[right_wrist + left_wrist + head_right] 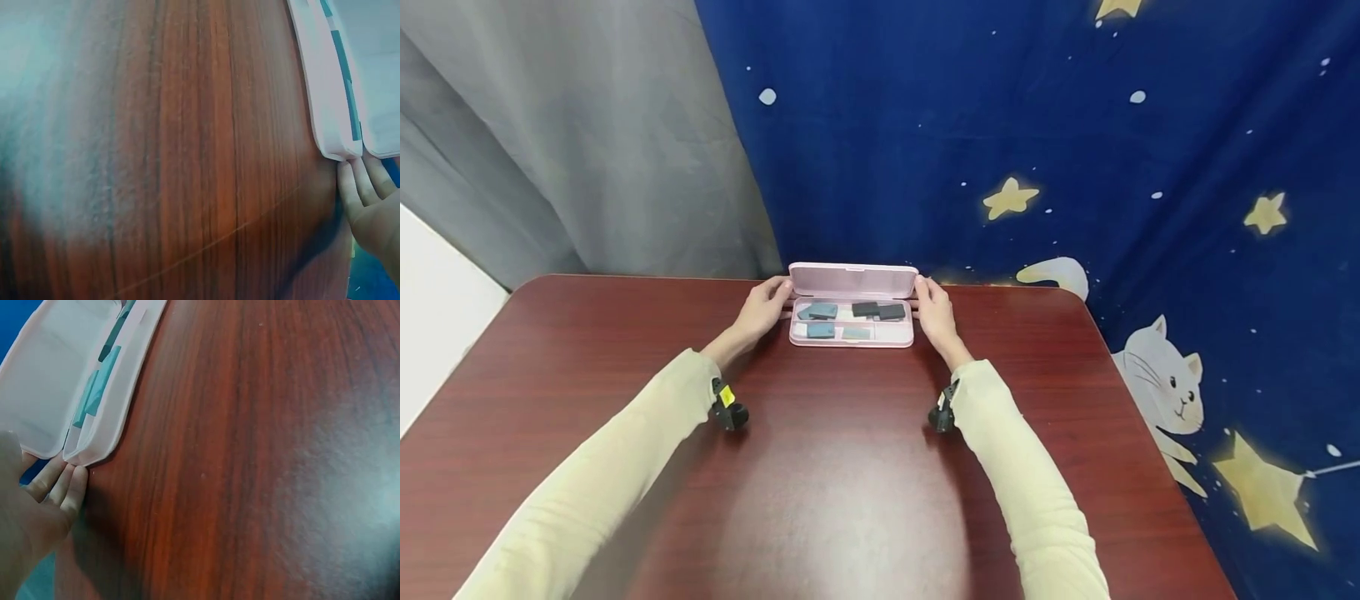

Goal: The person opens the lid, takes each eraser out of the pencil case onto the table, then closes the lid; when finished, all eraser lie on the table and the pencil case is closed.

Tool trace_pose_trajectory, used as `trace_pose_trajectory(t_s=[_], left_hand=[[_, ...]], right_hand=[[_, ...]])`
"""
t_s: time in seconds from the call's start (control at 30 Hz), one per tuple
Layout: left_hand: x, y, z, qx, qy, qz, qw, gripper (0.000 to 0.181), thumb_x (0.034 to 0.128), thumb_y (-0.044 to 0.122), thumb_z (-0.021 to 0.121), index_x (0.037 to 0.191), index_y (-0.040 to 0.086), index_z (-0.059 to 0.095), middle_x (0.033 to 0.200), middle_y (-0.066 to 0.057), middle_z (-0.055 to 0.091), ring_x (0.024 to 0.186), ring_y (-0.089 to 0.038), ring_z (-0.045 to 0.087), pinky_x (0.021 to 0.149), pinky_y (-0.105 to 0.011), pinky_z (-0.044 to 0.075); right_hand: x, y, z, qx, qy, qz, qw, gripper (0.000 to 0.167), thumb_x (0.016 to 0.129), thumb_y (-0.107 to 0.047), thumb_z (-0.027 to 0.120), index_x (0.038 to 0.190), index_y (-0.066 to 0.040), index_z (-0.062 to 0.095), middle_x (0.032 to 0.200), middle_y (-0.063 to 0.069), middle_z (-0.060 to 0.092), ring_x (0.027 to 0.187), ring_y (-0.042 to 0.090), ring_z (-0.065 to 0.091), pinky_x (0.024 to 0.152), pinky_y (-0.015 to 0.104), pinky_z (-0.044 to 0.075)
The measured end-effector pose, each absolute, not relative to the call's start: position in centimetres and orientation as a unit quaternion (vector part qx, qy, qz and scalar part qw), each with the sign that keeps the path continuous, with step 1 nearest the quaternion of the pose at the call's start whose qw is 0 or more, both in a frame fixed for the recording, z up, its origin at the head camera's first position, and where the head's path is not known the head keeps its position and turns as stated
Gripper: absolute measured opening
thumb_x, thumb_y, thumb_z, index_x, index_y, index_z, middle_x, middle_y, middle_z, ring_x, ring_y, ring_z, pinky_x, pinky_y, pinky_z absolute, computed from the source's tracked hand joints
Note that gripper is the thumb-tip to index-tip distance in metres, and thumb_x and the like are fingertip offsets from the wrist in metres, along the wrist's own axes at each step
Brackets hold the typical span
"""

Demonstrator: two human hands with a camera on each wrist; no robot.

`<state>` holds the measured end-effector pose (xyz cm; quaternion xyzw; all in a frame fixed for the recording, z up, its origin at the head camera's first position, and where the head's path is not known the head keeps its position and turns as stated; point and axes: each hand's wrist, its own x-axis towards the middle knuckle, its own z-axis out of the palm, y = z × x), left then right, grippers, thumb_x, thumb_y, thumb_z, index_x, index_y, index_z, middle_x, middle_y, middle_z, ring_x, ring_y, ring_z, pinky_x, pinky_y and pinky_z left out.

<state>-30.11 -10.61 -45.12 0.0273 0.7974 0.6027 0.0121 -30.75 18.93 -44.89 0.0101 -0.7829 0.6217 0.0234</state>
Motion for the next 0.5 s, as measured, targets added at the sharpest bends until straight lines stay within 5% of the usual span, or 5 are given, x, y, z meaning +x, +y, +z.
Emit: trace_pose_trajectory(t_s=[0.5], left_hand=[[-31.4,-9.6,-45.0,-0.057,0.816,0.574,-0.016,0.038,0.1014,0.033,0.047,0.115,0.0,0.061,0.091,-0.016,0.063,0.071,-0.015,0.056,0.055,-0.018,0.052]], right_hand=[[-32.0,18.5,-45.1,-0.079,-0.777,0.625,0.017,0.045,0.102,-0.035,0.048,0.116,0.006,0.061,0.102,0.03,0.065,0.074,0.015,0.067,0.07,0.029,0.058]])
